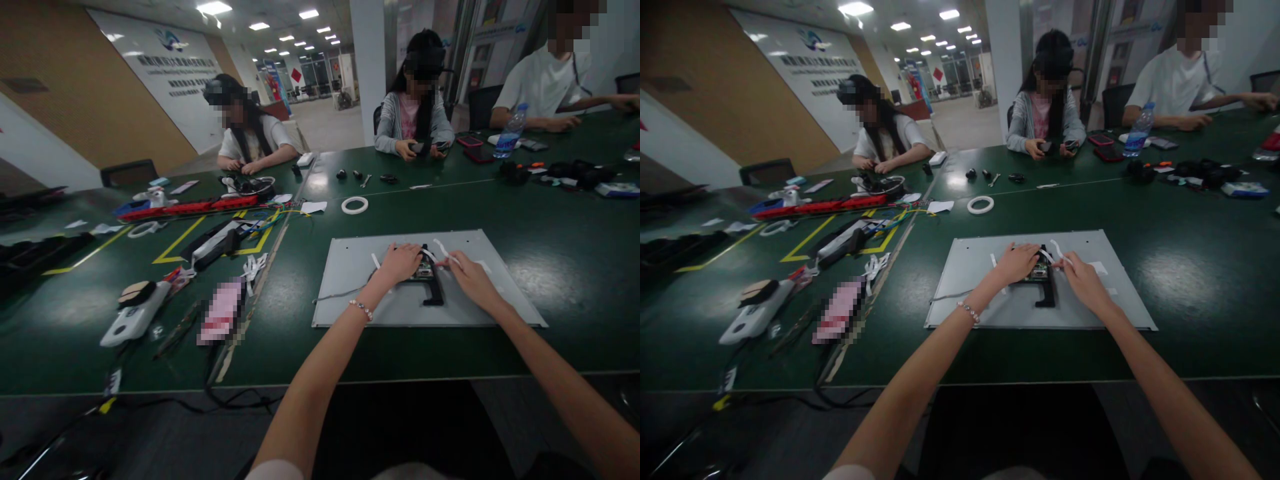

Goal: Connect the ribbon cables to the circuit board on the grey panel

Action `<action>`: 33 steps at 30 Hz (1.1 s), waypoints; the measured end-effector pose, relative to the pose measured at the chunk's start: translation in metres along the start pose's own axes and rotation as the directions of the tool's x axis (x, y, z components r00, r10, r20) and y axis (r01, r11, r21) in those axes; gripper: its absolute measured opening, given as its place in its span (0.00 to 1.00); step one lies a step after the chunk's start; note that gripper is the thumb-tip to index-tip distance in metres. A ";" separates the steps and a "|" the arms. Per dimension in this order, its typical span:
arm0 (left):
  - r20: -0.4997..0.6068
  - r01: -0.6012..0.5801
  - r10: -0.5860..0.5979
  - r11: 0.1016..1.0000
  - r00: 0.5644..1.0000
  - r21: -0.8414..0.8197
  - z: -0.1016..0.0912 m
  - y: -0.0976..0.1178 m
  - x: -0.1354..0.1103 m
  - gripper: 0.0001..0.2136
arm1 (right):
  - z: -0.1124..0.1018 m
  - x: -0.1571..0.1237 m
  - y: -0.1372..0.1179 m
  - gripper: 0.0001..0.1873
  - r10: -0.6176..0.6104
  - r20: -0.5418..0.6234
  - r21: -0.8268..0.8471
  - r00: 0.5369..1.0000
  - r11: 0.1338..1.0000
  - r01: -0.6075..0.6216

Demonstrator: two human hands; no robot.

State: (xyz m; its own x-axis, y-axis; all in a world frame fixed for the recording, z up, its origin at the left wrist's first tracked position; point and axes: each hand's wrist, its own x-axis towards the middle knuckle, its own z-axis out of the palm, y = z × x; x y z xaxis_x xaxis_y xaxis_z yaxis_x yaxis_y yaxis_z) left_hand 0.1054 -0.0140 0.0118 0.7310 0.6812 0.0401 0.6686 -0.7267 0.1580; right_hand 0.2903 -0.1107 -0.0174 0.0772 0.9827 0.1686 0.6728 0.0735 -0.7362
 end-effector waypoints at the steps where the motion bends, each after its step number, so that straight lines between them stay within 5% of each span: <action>1: -0.012 0.006 -0.006 1.000 1.000 -0.001 0.000 0.000 0.000 0.19 | -0.001 0.000 0.000 0.18 0.009 -0.007 0.009 1.000 1.000 -0.009; 7: -0.022 0.079 -0.080 0.995 0.997 -0.063 0.003 0.001 -0.002 0.19 | -0.006 0.003 -0.001 0.19 0.068 -0.029 0.099 0.997 0.993 -0.065; 11: -0.016 0.154 -0.157 0.982 0.988 -0.114 0.000 0.001 0.001 0.18 | -0.008 0.005 0.000 0.21 0.103 -0.039 0.307 0.994 0.948 -0.086; 14: -0.133 0.165 -0.201 0.957 0.971 -0.240 -0.010 0.004 -0.001 0.19 | -0.010 0.005 -0.002 0.21 0.087 0.053 0.497 0.995 0.861 -0.102; 17: -0.210 0.089 -0.238 0.834 0.948 -0.544 -0.021 0.012 -0.009 0.18 | -0.012 0.002 -0.008 0.20 0.009 0.215 0.573 0.976 0.809 -0.134; 23: 0.054 0.029 0.029 0.544 0.998 -0.839 -0.022 0.025 -0.033 0.14 | -0.016 -0.006 -0.019 0.21 -0.081 0.365 0.530 0.928 0.837 -0.135; 29: -0.012 0.074 -0.126 0.655 0.992 -0.752 -0.009 0.033 -0.048 0.09 | -0.020 -0.004 -0.013 0.22 0.047 0.457 0.366 0.888 0.900 -0.236; 33: 0.015 0.156 -0.228 0.616 0.973 -0.772 -0.002 0.045 -0.055 0.10 | -0.024 -0.003 -0.007 0.23 0.106 0.420 0.277 0.901 0.931 -0.239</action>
State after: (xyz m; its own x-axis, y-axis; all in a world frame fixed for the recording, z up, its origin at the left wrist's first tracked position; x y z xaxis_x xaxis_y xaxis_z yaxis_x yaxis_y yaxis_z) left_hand 0.0951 -0.0844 0.0192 0.5610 0.8277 -0.0118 0.4209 -0.2730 0.8650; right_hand 0.3028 -0.1178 0.0033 -0.1682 0.9649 -0.2018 0.4042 -0.1192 -0.9069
